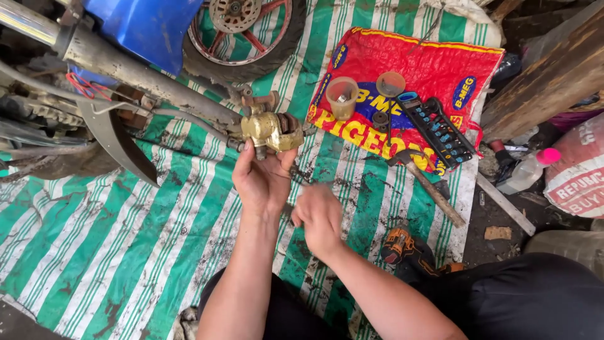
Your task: Disassembling a motorcycle brake caliper using an impact driver, wrench, and hammer
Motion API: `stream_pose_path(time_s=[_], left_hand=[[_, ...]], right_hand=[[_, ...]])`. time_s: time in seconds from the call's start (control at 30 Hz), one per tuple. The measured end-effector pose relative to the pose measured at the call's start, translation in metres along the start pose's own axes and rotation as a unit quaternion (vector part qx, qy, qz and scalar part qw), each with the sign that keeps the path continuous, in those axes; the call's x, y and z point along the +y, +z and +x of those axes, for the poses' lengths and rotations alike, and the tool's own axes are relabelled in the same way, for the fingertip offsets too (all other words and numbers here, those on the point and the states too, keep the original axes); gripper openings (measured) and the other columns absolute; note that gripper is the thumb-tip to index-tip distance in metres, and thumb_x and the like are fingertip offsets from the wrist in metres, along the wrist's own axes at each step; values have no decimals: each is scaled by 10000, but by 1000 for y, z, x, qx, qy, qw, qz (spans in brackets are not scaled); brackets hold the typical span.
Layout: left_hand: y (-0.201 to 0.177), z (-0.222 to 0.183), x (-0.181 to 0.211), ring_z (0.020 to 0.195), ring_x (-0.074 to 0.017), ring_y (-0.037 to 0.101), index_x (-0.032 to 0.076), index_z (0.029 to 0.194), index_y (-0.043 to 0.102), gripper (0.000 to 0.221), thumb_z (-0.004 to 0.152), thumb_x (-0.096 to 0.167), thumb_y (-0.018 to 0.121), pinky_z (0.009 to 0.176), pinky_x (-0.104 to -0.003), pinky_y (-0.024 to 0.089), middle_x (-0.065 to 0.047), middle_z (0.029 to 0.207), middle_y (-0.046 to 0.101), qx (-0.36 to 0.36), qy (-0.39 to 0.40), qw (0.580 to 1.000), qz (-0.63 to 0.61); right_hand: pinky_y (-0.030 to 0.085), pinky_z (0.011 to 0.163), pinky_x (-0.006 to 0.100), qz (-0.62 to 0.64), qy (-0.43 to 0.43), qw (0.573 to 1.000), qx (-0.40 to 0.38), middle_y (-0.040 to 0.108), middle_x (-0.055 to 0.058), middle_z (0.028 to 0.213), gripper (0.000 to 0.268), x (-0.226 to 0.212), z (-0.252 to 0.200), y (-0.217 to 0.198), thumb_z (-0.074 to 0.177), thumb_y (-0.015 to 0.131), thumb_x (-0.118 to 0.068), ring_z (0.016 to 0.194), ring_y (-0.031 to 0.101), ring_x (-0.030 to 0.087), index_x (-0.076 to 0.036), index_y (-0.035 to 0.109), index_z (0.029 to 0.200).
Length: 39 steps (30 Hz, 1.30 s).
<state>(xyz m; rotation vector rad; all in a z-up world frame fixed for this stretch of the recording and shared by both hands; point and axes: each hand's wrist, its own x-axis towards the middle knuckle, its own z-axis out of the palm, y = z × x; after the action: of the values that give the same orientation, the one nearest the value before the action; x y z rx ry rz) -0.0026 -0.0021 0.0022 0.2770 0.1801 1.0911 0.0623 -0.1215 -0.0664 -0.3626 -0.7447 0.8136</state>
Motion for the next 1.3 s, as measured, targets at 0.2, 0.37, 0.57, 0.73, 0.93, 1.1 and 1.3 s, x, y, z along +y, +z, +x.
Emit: stream_pose_path(time_s=[0.2, 0.37, 0.57, 0.73, 0.93, 1.1, 1.3], left_hand=[[0, -3, -2, 1023, -489, 812, 65, 1292, 712, 413, 971, 310, 794, 959, -578, 705, -250, 1270, 776, 2, -5, 1000, -7], [4, -1, -1, 1017, -500, 810, 75, 1277, 731, 412, 956, 321, 811, 950, -588, 701, -261, 1248, 780, 1, -7, 1000, -14], [3, -2, -1, 1032, -500, 809, 82, 1292, 736, 414, 971, 338, 790, 958, -591, 698, -251, 1275, 780, -6, -12, 1000, -16], [2, -4, 3, 1044, -493, 809, 82, 1284, 741, 409, 973, 342, 788, 965, -584, 697, -248, 1272, 785, -10, -12, 1000, -12], [-3, -4, 0, 1013, -492, 815, 84, 1284, 733, 420, 963, 348, 795, 949, -588, 703, -277, 1273, 775, -4, -8, 1000, -10], [-12, 2, -4, 1004, -494, 814, 81, 1282, 720, 417, 959, 335, 790, 953, -584, 701, -280, 1271, 775, 3, -9, 1000, -11], [-5, -1, 3, 1012, -497, 808, 69, 1288, 720, 406, 975, 321, 772, 984, -589, 690, -271, 1279, 774, -10, -9, 1000, -10]], right_hand=[[595, 627, 455, -5, -33, 999, -11, 411, 16, 717, 463, -34, -17, 31, 1151, 558, -490, 585, 481, 190, -97, 563, 906], [540, 509, 361, -139, 11, 989, 54, 359, -21, 593, 509, -38, -3, 39, 1233, 346, -372, 448, 420, 155, -118, 512, 825], [573, 540, 358, -125, -34, 992, 3, 410, 3, 581, 524, -26, 13, 25, 1249, 346, -344, 457, 442, 160, -100, 530, 823], [611, 564, 464, -54, -117, 991, -24, 446, 41, 683, 439, -22, -4, 23, 1196, 413, -426, 500, 480, 179, -82, 549, 959], [560, 512, 415, -88, -49, 995, 9, 397, 12, 633, 496, -42, -6, 33, 1230, 358, -333, 449, 431, 166, -97, 527, 827], [540, 479, 332, -135, -12, 991, 7, 354, -30, 584, 548, -22, 15, 8, 1254, 298, -361, 432, 357, 137, -118, 520, 816], [464, 420, 284, -200, 65, 974, 90, 392, -43, 582, 492, 4, 9, 10, 1243, 271, -278, 402, 434, 125, -118, 497, 837]])
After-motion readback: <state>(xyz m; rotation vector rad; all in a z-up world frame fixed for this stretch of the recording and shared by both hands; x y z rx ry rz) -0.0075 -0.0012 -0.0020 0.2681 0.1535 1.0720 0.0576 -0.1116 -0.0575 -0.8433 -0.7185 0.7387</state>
